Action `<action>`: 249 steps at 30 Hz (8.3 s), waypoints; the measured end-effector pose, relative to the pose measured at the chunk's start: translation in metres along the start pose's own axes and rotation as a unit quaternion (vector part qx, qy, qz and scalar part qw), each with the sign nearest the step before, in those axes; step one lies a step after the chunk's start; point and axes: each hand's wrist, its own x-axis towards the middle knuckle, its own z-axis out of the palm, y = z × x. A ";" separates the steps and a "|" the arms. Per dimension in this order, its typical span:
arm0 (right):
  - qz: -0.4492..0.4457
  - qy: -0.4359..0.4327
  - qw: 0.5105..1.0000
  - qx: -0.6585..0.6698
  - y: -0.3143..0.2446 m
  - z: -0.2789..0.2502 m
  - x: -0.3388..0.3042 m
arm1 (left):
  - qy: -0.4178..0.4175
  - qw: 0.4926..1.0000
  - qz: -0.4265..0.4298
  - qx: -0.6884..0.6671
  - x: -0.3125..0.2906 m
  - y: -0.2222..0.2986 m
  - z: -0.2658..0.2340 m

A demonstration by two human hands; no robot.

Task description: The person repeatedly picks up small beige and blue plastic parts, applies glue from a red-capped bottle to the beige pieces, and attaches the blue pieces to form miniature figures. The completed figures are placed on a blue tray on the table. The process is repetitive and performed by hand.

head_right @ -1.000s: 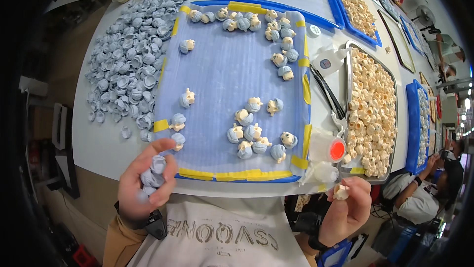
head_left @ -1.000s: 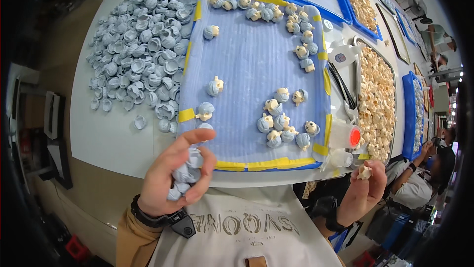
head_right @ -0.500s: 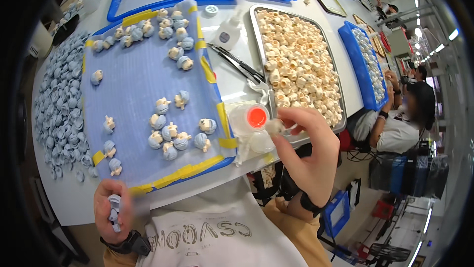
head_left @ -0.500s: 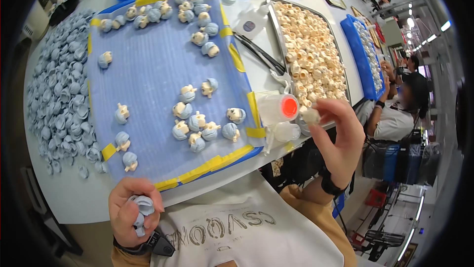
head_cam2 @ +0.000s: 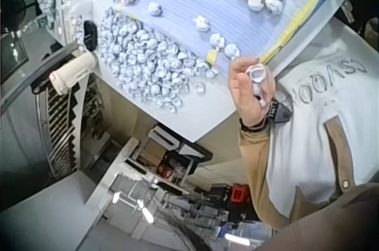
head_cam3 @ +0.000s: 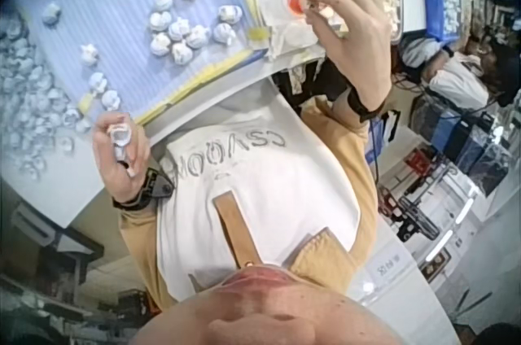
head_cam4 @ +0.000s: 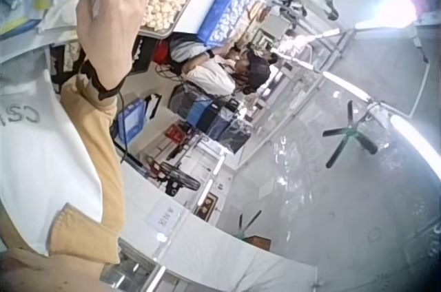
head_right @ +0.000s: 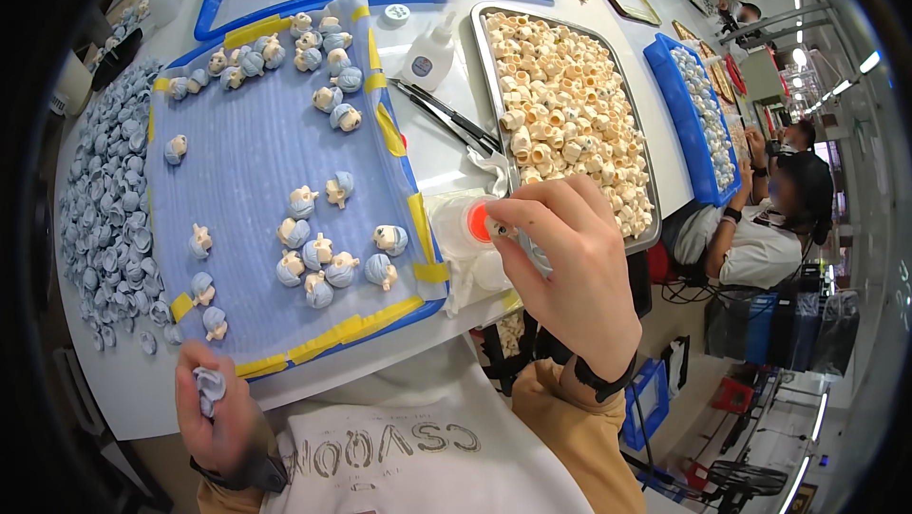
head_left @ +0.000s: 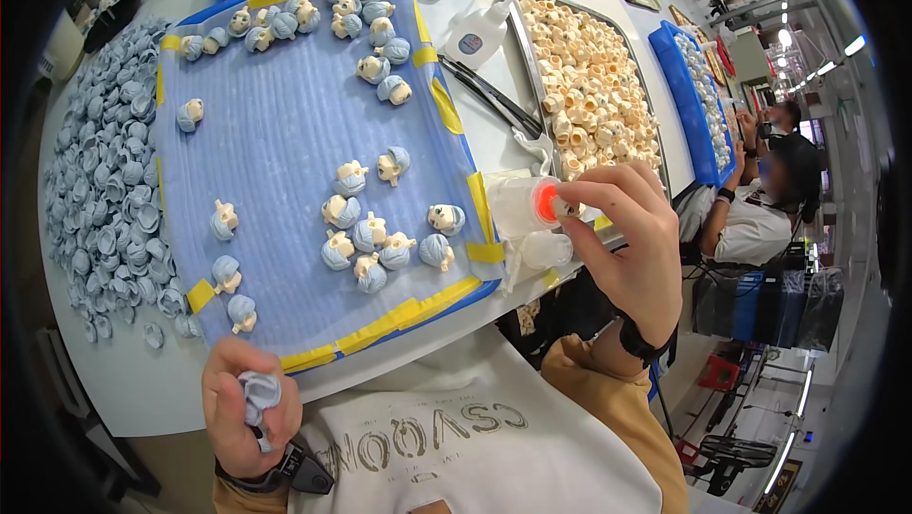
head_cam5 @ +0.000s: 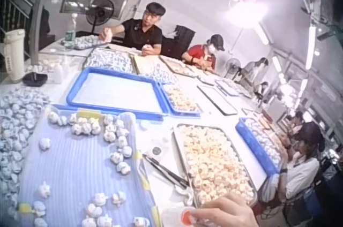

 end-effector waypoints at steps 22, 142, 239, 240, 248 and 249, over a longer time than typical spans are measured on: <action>-0.159 0.055 0.893 0.417 -0.082 0.047 -0.013 | -0.097 0.984 0.027 0.146 0.003 -0.015 0.038; 0.004 0.152 0.975 0.163 -0.012 0.021 -0.032 | -0.018 0.980 0.055 0.193 0.010 -0.015 0.038; -0.042 0.096 0.981 0.161 -0.096 0.118 -0.069 | 0.084 0.683 -0.002 0.725 -0.032 -0.091 -0.147; -0.039 0.097 0.981 0.166 -0.097 0.117 -0.069 | 0.101 0.671 0.016 0.735 -0.024 -0.090 -0.151; -0.051 0.092 0.973 0.204 -0.089 0.109 -0.068 | 0.125 0.622 0.080 0.769 0.082 -0.103 -0.165; -0.048 0.097 0.972 0.210 -0.087 0.107 -0.068 | 0.119 0.620 0.078 0.772 0.091 -0.109 -0.163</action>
